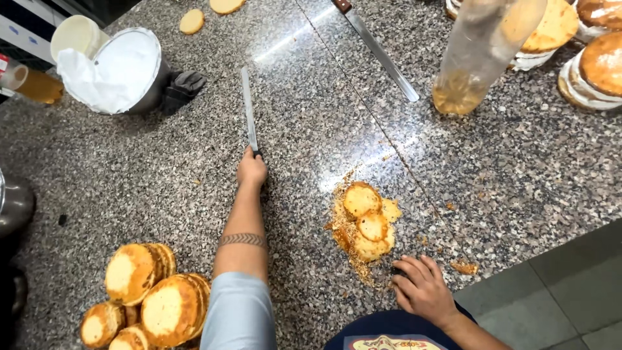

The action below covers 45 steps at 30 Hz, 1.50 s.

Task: The person uses a bench scraper and a knife to scrape cake crumbs from a counter before cutting a piece of cake into smaller bits by hand.

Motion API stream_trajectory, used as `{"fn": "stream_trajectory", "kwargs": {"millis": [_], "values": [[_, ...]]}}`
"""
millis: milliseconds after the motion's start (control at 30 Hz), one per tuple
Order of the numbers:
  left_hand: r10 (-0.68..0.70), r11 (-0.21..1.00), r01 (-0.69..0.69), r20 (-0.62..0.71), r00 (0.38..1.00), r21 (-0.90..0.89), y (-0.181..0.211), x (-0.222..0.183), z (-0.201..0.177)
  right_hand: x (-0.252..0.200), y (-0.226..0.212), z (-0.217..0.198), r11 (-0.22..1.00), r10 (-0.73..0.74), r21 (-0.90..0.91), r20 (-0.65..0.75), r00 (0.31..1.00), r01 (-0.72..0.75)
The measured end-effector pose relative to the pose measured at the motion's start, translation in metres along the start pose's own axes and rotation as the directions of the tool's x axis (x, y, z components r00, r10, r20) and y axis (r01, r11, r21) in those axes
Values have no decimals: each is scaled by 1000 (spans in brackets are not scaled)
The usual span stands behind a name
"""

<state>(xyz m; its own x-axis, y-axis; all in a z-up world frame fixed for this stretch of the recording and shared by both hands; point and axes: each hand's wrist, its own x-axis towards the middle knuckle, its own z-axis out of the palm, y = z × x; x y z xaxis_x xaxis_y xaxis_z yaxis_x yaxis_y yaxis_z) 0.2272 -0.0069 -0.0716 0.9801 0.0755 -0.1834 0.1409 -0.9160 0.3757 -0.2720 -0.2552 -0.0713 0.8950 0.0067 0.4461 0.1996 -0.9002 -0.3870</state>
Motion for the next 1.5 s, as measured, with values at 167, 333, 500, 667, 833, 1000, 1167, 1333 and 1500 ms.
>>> {"fn": "stream_trajectory", "kwargs": {"millis": [167, 333, 500, 667, 833, 1000, 1167, 1333, 1500], "values": [[-7, 994, 1, 47, 999, 111, 10, -4, -5, -3, 1, 5, 1000, 11, -13, 8, 1000, -10], [93, 994, -98, 92, 991, 50, 41, -26, 8, -2, -1, 5, 999, -10, -32, -3, 1000, 10], [151, 984, -167, 216, 965, 55, 88, -80, 2, 0, -4, 2, 1000, -20, -21, -9, 1000, 20], [372, 885, -436, 317, 872, 163, 105, -136, -19, -1, -5, 1, 999, -32, -6, -22, 999, 32], [285, 849, -466, 530, 799, 247, 77, -194, -54, -3, -2, 3, 999, -38, -24, -20, 999, 38], [754, 557, -784, 229, 616, 273, 6, -190, -40, -9, 5, 16, 999, -37, -28, 12, 999, 37], [765, 560, -719, 76, 640, 412, -26, -167, -29, -12, 6, 21, 999, -15, -49, 26, 1000, 16], [655, 736, -616, -67, 753, 281, -13, -129, -31, -11, 7, 24, 998, -29, -47, 15, 999, 30], [462, 887, -461, -81, 883, 30, 3, -71, -24, -14, 8, 20, 1000, 0, -5, 39, 999, 0]]}}
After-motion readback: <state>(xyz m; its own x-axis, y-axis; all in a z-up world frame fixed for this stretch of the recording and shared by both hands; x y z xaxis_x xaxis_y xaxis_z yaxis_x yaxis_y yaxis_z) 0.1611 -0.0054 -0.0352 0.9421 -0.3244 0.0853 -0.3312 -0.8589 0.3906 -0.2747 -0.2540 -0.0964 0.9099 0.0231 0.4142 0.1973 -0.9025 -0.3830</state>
